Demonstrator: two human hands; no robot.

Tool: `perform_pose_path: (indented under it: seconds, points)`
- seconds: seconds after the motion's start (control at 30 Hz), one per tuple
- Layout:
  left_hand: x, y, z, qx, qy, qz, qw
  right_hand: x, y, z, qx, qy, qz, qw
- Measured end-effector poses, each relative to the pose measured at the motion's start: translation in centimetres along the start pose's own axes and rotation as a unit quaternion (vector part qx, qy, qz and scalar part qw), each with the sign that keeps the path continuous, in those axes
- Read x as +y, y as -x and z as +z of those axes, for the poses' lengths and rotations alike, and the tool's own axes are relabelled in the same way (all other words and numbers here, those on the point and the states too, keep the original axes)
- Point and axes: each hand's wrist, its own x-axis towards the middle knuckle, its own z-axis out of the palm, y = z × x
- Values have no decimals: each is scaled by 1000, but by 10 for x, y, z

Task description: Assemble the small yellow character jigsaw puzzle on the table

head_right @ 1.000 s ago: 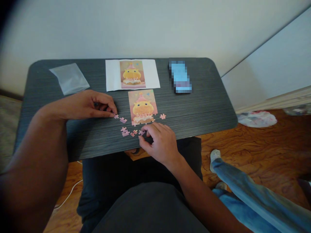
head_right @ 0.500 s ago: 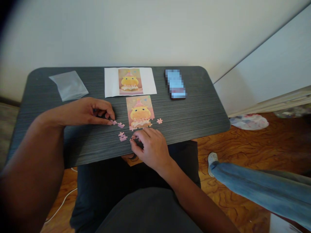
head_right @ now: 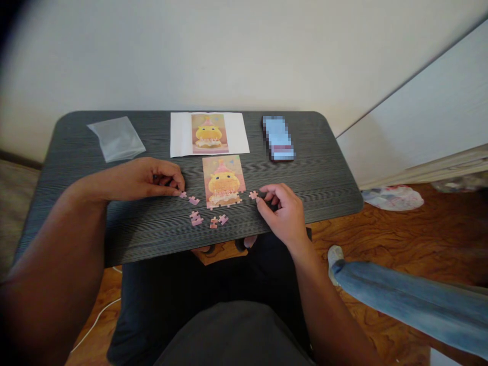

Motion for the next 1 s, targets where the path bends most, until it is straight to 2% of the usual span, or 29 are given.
perform_pose_path:
  seconds: [0.2,0.4,0.6,1.0]
  points:
    - [-1,-1,1,-3,9,2,1000,5,-8,0,-40,76,-23,996]
    - [-5,0,1,9,7,11,1000,5,-6,3,-39,70,-17,997]
    - [-9,0,3,47,-3,34,998,10,-5,3,-33,55,-16,998]
    - [-3,0,1,52,-7,7,999,8,-6,3,-33,29,-31,999]
